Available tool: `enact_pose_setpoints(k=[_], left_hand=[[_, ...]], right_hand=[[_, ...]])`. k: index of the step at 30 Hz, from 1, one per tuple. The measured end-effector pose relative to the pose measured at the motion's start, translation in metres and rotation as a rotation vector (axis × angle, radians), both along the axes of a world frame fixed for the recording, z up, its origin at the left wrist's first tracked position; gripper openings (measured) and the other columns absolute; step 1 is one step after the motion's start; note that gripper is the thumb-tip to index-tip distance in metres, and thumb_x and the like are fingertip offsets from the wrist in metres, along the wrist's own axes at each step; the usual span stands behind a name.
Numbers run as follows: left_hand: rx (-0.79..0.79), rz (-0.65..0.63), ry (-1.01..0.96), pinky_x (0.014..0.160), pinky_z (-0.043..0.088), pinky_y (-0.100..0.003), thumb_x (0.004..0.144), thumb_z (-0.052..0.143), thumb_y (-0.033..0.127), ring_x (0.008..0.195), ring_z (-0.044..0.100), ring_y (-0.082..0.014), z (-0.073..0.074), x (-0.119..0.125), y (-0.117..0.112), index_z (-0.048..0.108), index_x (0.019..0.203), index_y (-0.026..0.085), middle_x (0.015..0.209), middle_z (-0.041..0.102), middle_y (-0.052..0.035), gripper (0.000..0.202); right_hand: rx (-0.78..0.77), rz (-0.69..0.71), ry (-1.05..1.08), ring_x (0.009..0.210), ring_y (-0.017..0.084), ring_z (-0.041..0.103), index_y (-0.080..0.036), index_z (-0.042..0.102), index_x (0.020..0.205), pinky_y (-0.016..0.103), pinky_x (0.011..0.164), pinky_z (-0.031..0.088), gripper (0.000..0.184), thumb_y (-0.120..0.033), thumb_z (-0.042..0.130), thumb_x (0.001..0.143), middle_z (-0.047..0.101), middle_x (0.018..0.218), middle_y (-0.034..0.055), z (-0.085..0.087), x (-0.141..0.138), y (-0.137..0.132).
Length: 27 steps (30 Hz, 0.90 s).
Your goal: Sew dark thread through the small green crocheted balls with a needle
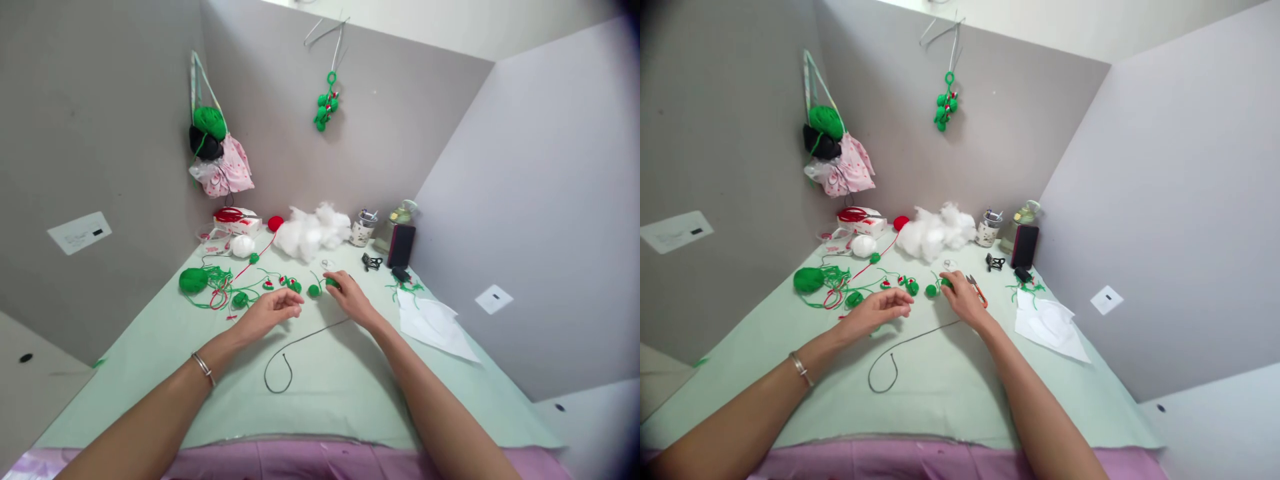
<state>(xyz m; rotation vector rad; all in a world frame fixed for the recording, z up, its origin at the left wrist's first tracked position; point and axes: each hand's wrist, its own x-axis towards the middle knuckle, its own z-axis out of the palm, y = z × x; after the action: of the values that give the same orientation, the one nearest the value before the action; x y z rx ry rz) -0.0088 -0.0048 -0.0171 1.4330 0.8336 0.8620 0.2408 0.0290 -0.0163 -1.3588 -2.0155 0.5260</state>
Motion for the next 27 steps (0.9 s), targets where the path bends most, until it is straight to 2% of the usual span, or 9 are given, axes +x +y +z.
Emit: enact_pose_setpoints(k=[4,6,9,12,16,20,22,24,27], left_hand=[[-0.010,0.067,-0.074,0.083,0.049,-0.030,0.078,0.076,0.038,0.088,0.064,-0.0161,0.000,0.005,-0.002,0.065,0.101,0.019,0.095,0.065,-0.0034,0.031],[-0.056,0.065,-0.130,0.085,0.051,-0.033,0.080,0.074,0.041,0.084,0.065,-0.0159,-0.001,0.009,-0.005,0.063,0.096,0.018,0.091,0.063,-0.0020,0.031],[-0.121,0.034,-0.208,0.084,0.055,-0.035,0.084,0.070,0.047,0.083,0.064,-0.0154,0.001,0.015,-0.012,0.059,0.093,0.018,0.090,0.060,-0.0015,0.032],[-0.143,-0.009,-0.252,0.086,0.055,-0.035,0.086,0.069,0.044,0.087,0.062,-0.0145,0.004,0.016,-0.016,0.058,0.094,0.017,0.094,0.060,-0.0023,0.030],[-0.205,-0.027,-0.267,0.088,0.055,-0.033,0.083,0.073,0.039,0.087,0.064,-0.0140,0.008,0.013,-0.016,0.058,0.095,0.017,0.095,0.061,-0.0018,0.029],[-0.266,-0.031,-0.281,0.090,0.054,-0.038,0.081,0.074,0.034,0.088,0.067,-0.0164,0.006,0.012,-0.016,0.057,0.103,0.019,0.099,0.062,-0.0023,0.032],[-0.280,-0.106,-0.250,0.091,0.053,-0.040,0.081,0.073,0.031,0.087,0.068,-0.0171,0.005,0.014,-0.019,0.057,0.108,0.020,0.102,0.062,-0.0029,0.033],[-0.283,-0.243,-0.185,0.090,0.052,-0.039,0.079,0.073,0.028,0.085,0.068,-0.0165,0.002,0.017,-0.023,0.059,0.106,0.019,0.101,0.062,-0.0029,0.032],[-0.307,-0.476,-0.075,0.084,0.051,-0.033,0.074,0.078,0.026,0.082,0.065,-0.0145,-0.004,0.021,-0.029,0.059,0.103,0.019,0.095,0.064,-0.0017,0.035]], right_hand=[[-0.239,0.116,0.414,0.077,0.016,0.055,-0.019,0.062,0.118,0.030,0.073,0.045,0.035,-0.038,0.063,0.088,0.061,0.086,0.0023,0.021,-0.009,-0.016],[-0.266,0.157,0.525,0.077,0.016,0.055,-0.020,0.062,0.114,0.029,0.070,0.044,0.037,-0.038,0.071,0.082,0.062,0.087,0.0020,0.024,-0.023,-0.030],[-0.185,0.184,0.470,0.077,0.016,0.054,-0.023,0.066,0.106,0.030,0.071,0.045,0.032,-0.035,0.076,0.078,0.061,0.093,0.0027,0.022,-0.044,-0.048],[-0.141,0.213,0.397,0.078,0.016,0.053,-0.026,0.069,0.108,0.031,0.073,0.046,0.028,-0.037,0.073,0.083,0.059,0.099,0.0037,0.023,-0.052,-0.058],[-0.201,0.238,0.473,0.078,0.015,0.055,-0.024,0.071,0.109,0.030,0.071,0.046,0.027,-0.042,0.062,0.091,0.062,0.103,0.0053,0.027,-0.047,-0.058],[-0.276,0.251,0.537,0.070,0.013,0.053,-0.021,0.074,0.100,0.028,0.066,0.044,0.024,-0.039,0.071,0.084,0.066,0.095,0.0039,0.027,-0.038,-0.050],[-0.337,0.233,0.579,0.065,0.012,0.051,-0.020,0.076,0.092,0.027,0.062,0.042,0.022,-0.038,0.075,0.080,0.066,0.081,0.0019,0.025,-0.030,-0.045],[-0.389,0.166,0.667,0.061,0.010,0.049,-0.018,0.076,0.085,0.024,0.057,0.040,0.021,-0.036,0.080,0.074,0.064,0.071,0.0000,0.023,-0.019,-0.037],[-0.421,0.044,0.864,0.055,0.006,0.047,-0.017,0.076,0.085,0.020,0.048,0.035,0.024,-0.032,0.084,0.069,0.066,0.071,0.0002,0.019,-0.003,-0.024]])
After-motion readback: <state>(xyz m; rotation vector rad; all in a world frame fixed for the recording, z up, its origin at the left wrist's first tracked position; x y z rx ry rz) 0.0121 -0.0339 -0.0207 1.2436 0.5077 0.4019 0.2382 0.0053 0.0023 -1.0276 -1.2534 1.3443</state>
